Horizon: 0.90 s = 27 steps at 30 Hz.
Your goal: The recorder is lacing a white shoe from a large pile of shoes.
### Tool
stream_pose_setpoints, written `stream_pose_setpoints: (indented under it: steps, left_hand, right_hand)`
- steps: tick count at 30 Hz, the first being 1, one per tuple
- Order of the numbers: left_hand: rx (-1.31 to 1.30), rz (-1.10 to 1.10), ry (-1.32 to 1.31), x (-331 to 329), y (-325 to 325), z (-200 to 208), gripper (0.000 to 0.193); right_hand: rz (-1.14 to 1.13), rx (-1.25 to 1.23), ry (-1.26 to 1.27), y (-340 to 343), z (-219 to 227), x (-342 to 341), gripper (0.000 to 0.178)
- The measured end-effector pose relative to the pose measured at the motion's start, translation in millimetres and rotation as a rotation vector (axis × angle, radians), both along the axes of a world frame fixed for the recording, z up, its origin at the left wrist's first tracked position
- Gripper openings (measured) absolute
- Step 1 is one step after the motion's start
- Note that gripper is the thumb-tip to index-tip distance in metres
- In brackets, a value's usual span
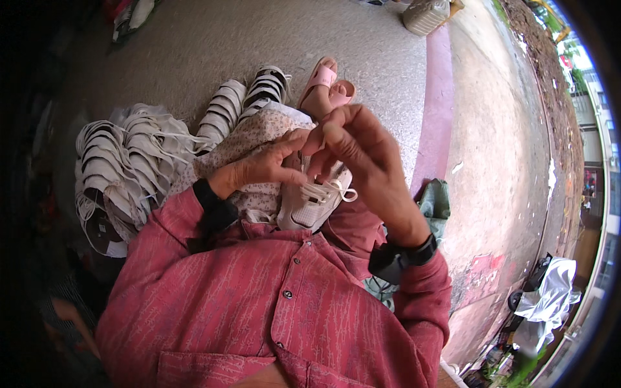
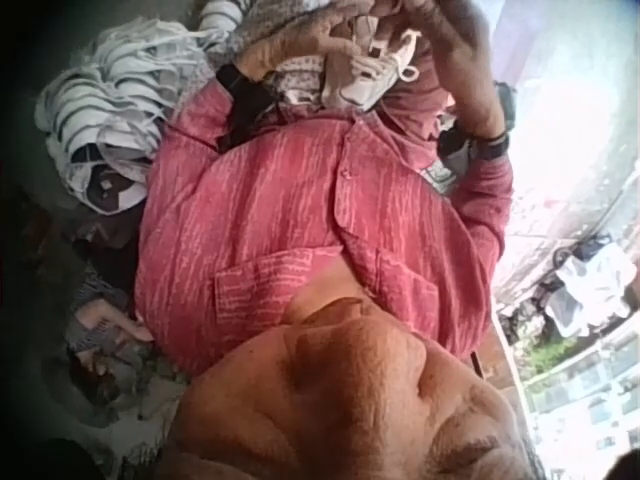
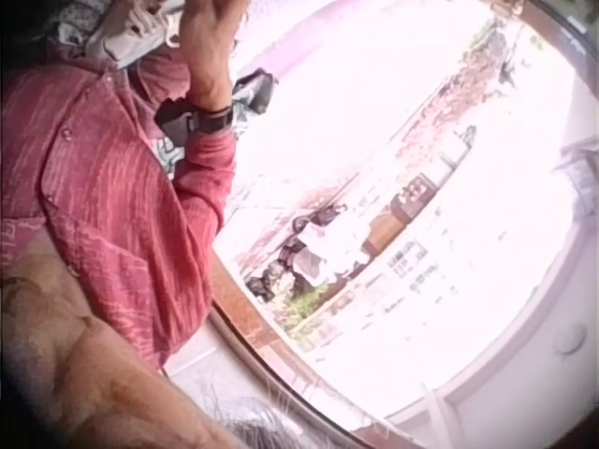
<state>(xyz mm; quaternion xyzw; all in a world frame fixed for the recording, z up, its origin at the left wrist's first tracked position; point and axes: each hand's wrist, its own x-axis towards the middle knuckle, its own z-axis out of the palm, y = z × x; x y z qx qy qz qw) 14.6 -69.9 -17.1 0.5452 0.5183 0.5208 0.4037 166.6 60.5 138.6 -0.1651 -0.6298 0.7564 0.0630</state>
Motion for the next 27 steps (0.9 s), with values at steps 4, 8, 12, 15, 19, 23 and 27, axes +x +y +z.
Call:
stream_pose_setpoints:
  steps: [4,8,12,15,19,23,27]
  left_hand:
    - [-0.093,-0.077,0.046,17.2,-5.2,10.9,0.038]
    - [-0.111,-0.045,-0.149,12.5,-9.1,7.9,0.021]
    - [-0.065,0.144,-0.527,-6.0,-26.3,18.2,0.021]
    - [-0.015,0.311,-0.547,-21.1,-47.0,13.7,0.032]
    - [-0.073,0.326,-0.687,-41.7,-65.4,7.3,0.042]
    - [-0.278,0.348,-0.618,-51.9,-72.4,29.5,0.044]
    - [-0.204,0.692,0.386,-29.0,-61.3,46.8,0.018]
  right_hand:
    - [0.119,0.017,0.433,-5.5,26.5,-11.8,0.014]
    - [0.325,-0.114,0.863,17.3,59.2,-10.1,0.037]
    - [-0.064,0.221,0.706,43.1,37.6,14.8,0.035]
    - [-0.257,0.346,0.303,32.6,-8.7,34.4,0.019]
    - [-0.093,1.129,0.136,24.0,-70.5,58.7,0.024]
    - [-0.065,1.248,0.034,7.1,-93.5,63.7,0.018]
    - [-0.036,1.329,0.068,1.4,-96.9,56.8,0.017]
